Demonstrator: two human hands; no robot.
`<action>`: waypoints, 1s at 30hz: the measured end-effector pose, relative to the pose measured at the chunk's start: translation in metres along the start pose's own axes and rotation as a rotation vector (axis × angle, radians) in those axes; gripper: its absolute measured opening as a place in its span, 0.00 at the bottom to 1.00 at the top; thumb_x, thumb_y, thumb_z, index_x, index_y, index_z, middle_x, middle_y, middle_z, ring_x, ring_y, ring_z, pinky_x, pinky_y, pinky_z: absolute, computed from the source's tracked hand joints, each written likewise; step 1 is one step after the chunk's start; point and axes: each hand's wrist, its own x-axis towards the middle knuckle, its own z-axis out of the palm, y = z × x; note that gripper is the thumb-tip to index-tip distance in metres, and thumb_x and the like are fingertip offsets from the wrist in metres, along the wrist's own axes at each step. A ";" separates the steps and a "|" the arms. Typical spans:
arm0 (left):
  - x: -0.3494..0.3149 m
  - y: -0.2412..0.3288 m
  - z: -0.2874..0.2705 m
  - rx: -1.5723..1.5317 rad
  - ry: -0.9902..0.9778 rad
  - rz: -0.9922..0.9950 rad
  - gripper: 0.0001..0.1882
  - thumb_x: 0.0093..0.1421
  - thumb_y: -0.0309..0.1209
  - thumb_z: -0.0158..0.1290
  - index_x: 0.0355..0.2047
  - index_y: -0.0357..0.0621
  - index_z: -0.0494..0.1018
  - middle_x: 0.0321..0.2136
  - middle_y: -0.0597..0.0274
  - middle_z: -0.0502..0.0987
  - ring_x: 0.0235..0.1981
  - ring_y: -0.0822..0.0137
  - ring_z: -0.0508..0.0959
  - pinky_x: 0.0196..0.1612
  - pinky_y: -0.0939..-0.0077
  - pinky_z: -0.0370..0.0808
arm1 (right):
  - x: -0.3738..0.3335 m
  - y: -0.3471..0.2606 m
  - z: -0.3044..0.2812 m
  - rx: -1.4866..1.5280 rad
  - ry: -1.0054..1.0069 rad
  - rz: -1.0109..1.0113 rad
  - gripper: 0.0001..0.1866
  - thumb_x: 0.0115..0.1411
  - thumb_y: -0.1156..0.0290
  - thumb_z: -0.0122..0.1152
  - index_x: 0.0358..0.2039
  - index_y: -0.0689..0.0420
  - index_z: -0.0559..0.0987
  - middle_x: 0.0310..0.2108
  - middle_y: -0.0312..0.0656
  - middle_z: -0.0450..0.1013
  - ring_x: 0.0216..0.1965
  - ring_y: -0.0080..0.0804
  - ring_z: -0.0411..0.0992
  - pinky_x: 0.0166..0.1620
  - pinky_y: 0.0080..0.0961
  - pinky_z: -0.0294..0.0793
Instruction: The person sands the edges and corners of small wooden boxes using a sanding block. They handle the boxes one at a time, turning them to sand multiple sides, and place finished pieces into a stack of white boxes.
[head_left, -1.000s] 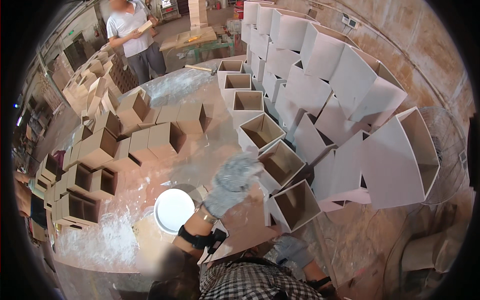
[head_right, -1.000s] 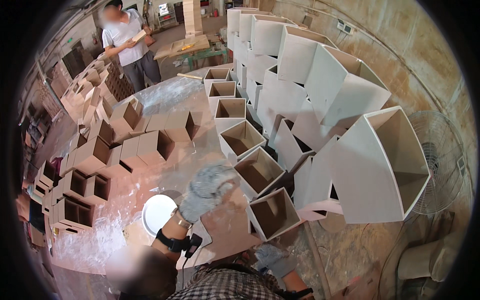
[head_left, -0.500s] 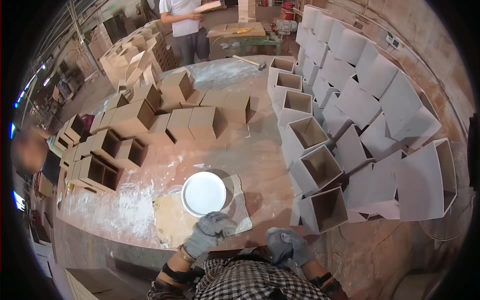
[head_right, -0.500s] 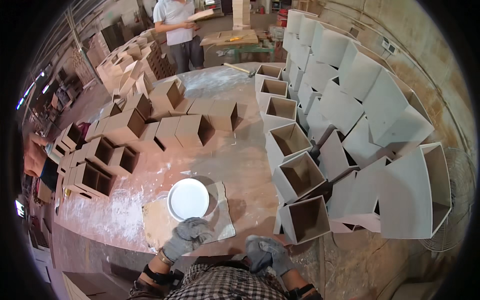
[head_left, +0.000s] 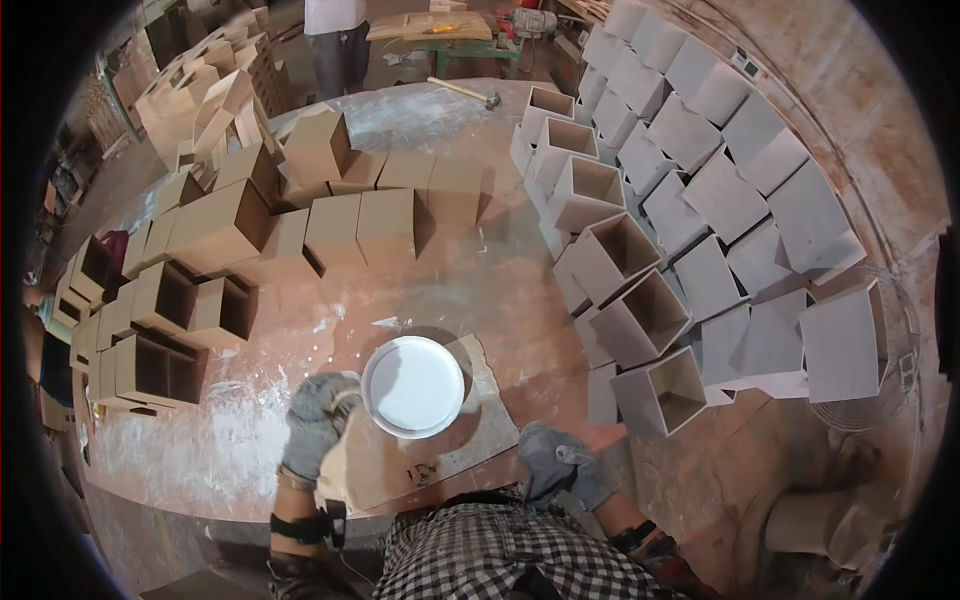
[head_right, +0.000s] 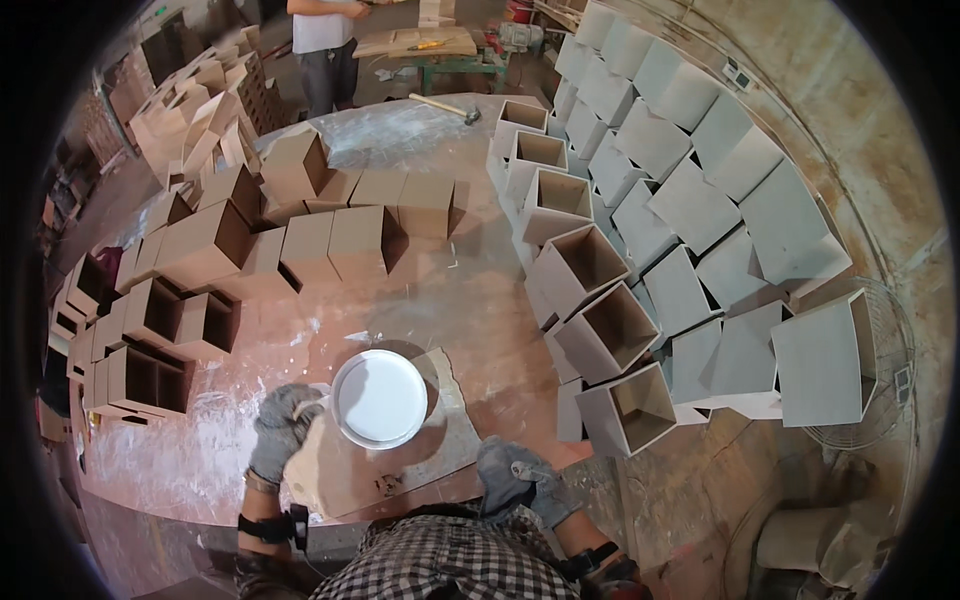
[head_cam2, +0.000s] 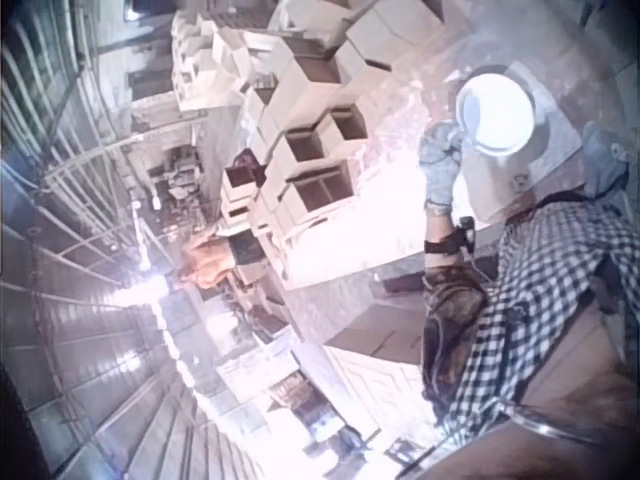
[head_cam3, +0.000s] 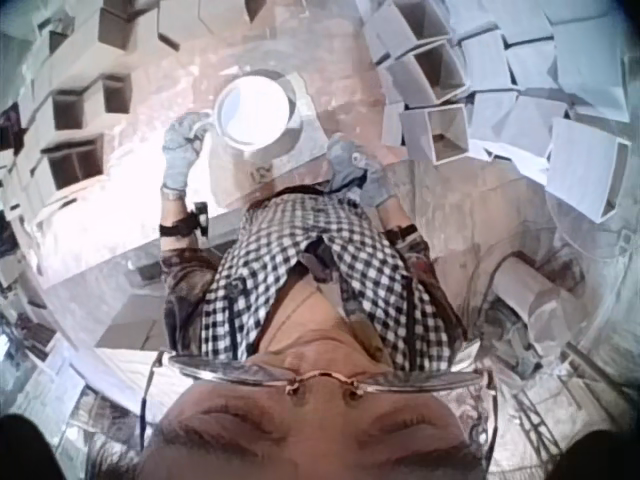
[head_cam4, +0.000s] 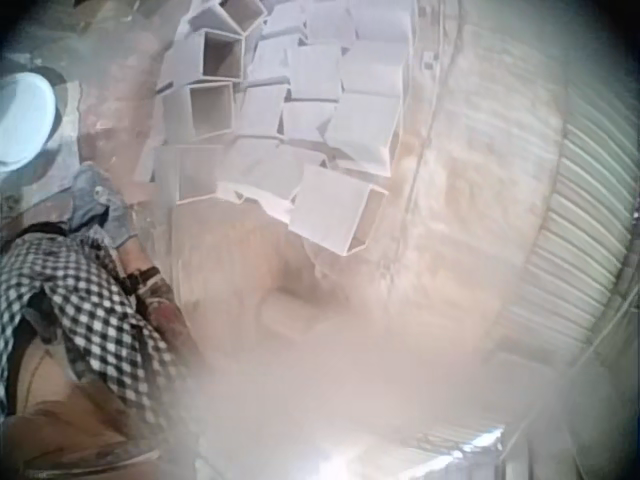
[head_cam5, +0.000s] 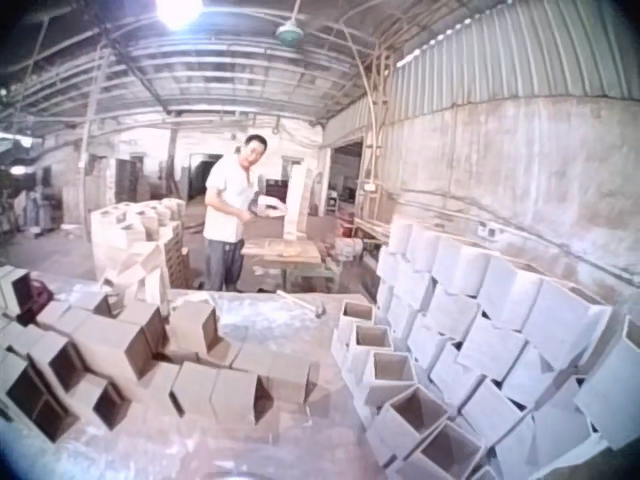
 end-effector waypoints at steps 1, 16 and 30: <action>0.015 0.003 -0.016 -0.001 -0.022 -0.008 0.08 0.54 0.29 0.56 0.35 0.48 0.76 0.32 0.58 0.79 0.36 0.55 0.77 0.43 0.65 0.74 | -0.005 -0.004 0.012 -0.004 0.012 0.004 0.21 0.64 0.71 0.44 0.56 0.67 0.65 0.54 0.47 0.67 0.54 0.38 0.67 0.60 0.30 0.66; 0.121 -0.150 -0.037 0.394 0.035 0.293 0.31 0.49 0.34 0.58 0.55 0.45 0.65 0.56 0.51 0.66 0.59 0.49 0.63 0.63 0.56 0.58 | -0.016 0.021 0.075 0.138 0.442 0.049 0.19 0.59 0.71 0.48 0.51 0.64 0.71 0.48 0.45 0.71 0.49 0.36 0.70 0.53 0.30 0.71; 0.248 -0.141 0.071 0.712 -0.128 0.813 0.29 0.56 0.37 0.48 0.59 0.46 0.63 0.64 0.51 0.56 0.67 0.50 0.52 0.68 0.51 0.45 | 0.009 0.016 0.094 0.154 0.516 0.091 0.22 0.54 0.72 0.50 0.50 0.66 0.71 0.46 0.46 0.72 0.47 0.37 0.71 0.52 0.32 0.72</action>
